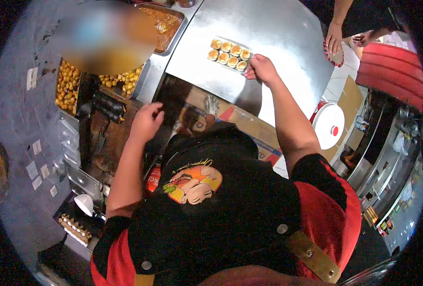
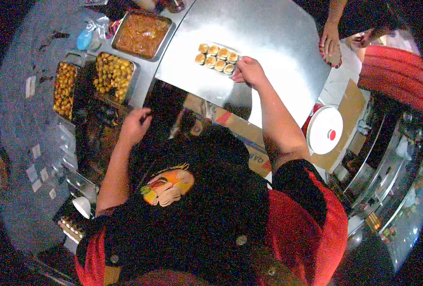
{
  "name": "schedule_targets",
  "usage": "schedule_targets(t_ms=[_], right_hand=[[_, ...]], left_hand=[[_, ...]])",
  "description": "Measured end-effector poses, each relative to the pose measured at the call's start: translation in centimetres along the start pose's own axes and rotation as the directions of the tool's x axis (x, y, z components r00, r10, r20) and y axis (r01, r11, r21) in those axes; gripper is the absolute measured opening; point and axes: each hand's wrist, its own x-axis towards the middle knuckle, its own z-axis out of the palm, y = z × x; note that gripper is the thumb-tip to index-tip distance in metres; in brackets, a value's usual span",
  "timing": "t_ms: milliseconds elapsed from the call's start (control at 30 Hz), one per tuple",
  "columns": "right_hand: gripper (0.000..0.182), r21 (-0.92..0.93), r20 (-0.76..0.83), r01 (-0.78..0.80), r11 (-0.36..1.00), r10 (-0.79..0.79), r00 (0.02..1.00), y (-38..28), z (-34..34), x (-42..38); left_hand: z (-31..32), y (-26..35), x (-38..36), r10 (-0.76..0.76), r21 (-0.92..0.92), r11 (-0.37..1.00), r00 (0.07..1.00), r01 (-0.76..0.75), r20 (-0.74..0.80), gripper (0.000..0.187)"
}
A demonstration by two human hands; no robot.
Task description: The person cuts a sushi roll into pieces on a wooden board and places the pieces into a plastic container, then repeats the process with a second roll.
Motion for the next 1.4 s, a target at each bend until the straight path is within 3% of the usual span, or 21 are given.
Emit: schedule_targets(t_ms=[167, 233, 300, 433, 567, 700, 767, 833, 867, 900, 967, 1033, 1100, 1167, 1200, 1233, 1267, 1300, 1333, 1367, 1400], right_hand=[[0.02, 0.0, -0.176, 0.053, 0.999, -0.052, 0.983, -1.5, -5.6, 1.8], [0.022, 0.184, -0.353, 0.196, 0.963, -0.121, 0.928, -2.5, -6.6, 2.0], [0.024, 0.24, -0.363, 0.157, 0.958, -0.061, 0.93, -3.3, -7.1, 1.6], [0.019, 0.105, -0.323, 0.067, 0.992, -0.03, 0.946, -1.7, -6.8, 2.1], [0.02, -0.052, -0.185, 0.039, 0.998, -0.048, 0.982, 0.7, -2.9, 0.8], [0.026, -0.307, 0.026, 0.044, 0.951, -0.038, 0.999, 2.8, 4.0, -2.3], [0.026, -0.564, 0.174, 0.129, 0.816, -0.035, 0.984, 4.7, 6.4, -2.4], [0.023, -0.719, 0.286, 0.284, 0.634, -0.102, 0.953, 5.7, 9.5, -3.8], [0.02, -0.739, 0.342, 0.29, 0.608, -0.032, 0.939, 5.6, 11.0, -4.6], [0.018, -0.817, 0.328, 0.313, 0.485, -0.056, 0.943, 5.6, 13.1, -5.5], [0.019, -0.848, 0.449, 0.428, 0.311, -0.005, 0.894, 4.0, 18.4, -7.6], [0.032, -0.77, 0.551, 0.49, 0.409, 0.038, 0.834, 2.3, 24.9, -9.9], [0.032, -0.694, 0.684, 0.657, 0.294, -0.014, 0.729, 1.2, 32.4, -11.1], [0.034, -0.672, 0.724, 0.667, 0.324, 0.097, 0.683, -3.5, 41.4, -14.9], [0.036, -0.542, 0.821, 0.803, 0.247, -0.05, 0.569, -2.6, 45.0, -14.4], [0.038, -0.4, 0.889, 0.905, 0.142, -0.18, 0.421, -1.6, 48.2, -13.7], [0.037, -0.38, 0.906, 0.921, 0.079, -0.168, 0.388, -1.4, 51.6, -13.3], [0.037, -0.355, 0.922, 0.935, 0.018, -0.157, 0.354, -1.2, 54.7, -12.7], [0.037, -0.36, 0.92, 0.933, 0.023, -0.159, 0.359, -0.1, 57.3, -11.5], [0.035, -0.323, 0.902, 0.937, -0.132, -0.344, 0.262, 1.9, 59.5, -9.9], [0.034, -0.305, 0.856, 0.907, -0.29, -0.501, 0.128, 3.1, 60.9, -9.1]], left_hand=[[1.6, -3.8, -6.7, 0.057, 0.037, 0.998, 0.992, -0.053, -0.113, 0.034], [0.8, -3.9, -8.5, -0.167, -0.052, 0.985, 0.985, 0.165, -0.033, 0.032], [0.5, -4.7, -9.8, -0.188, -0.05, 0.982, 0.978, 0.184, -0.091, 0.032], [-0.3, -7.2, -12.4, -0.293, -0.129, 0.953, 0.94, 0.273, -0.175, 0.032], [-1.1, -11.0, -12.8, -0.316, -0.158, 0.948, 0.865, 0.275, -0.39, 0.03], [-2.6, -15.5, -11.5, -0.454, -0.256, 0.891, 0.759, 0.376, -0.466, 0.028], [-3.6, -18.1, -11.3, -0.248, -0.041, 0.953, 0.695, 0.3, -0.675, 0.025], [-4.7, -21.2, -11.6, -0.285, -0.074, 0.942, 0.665, 0.327, -0.691, 0.024], [-5.0, -22.7, -12.1, -0.308, -0.095, 0.934, 0.644, 0.344, -0.7, 0.023], [-5.2, -23.6, -12.9, -0.317, -0.104, 0.931, 0.637, 0.349, -0.702, 0.023], [-5.6, -25.2, -14.7, -0.388, -0.205, 0.917, 0.647, 0.342, -0.657, 0.02], [-5.6, -25.0, -16.9, -0.427, -0.257, 0.904, 0.688, 0.342, -0.586, 0.018], [-5.3, -24.2, -19.2, -0.459, -0.309, 0.887, 0.725, 0.343, -0.514, 0.016], [-4.7, -23.7, -21.1, -0.371, -0.289, 0.92, 0.827, 0.265, -0.422, 0.014], [-4.8, -23.6, -21.9, -0.365, -0.289, 0.922, 0.83, 0.258, -0.423, 0.014], [-5.0, -23.6, -22.5, -0.269, -0.322, 0.936, 0.876, 0.141, -0.4, 0.013], [-5.2, -23.3, -23.2, -0.17, -0.358, 0.933, 0.911, 0.026, -0.377, 0.012], [-6.2, -22.3, -23.9, -0.165, -0.356, 0.934, 0.913, 0.023, -0.374, 0.012], [-8.0, -20.5, -24.6, -0.018, -0.285, 0.949, 0.877, -0.137, -0.48, 0.012], [-10.0, -18.7, -25.3, 0.128, -0.201, 0.936, 0.812, -0.289, -0.569, 0.014], [-12.0, -17.5, -26.0, 0.129, -0.204, 0.935, 0.816, -0.289, -0.564, 0.014]])
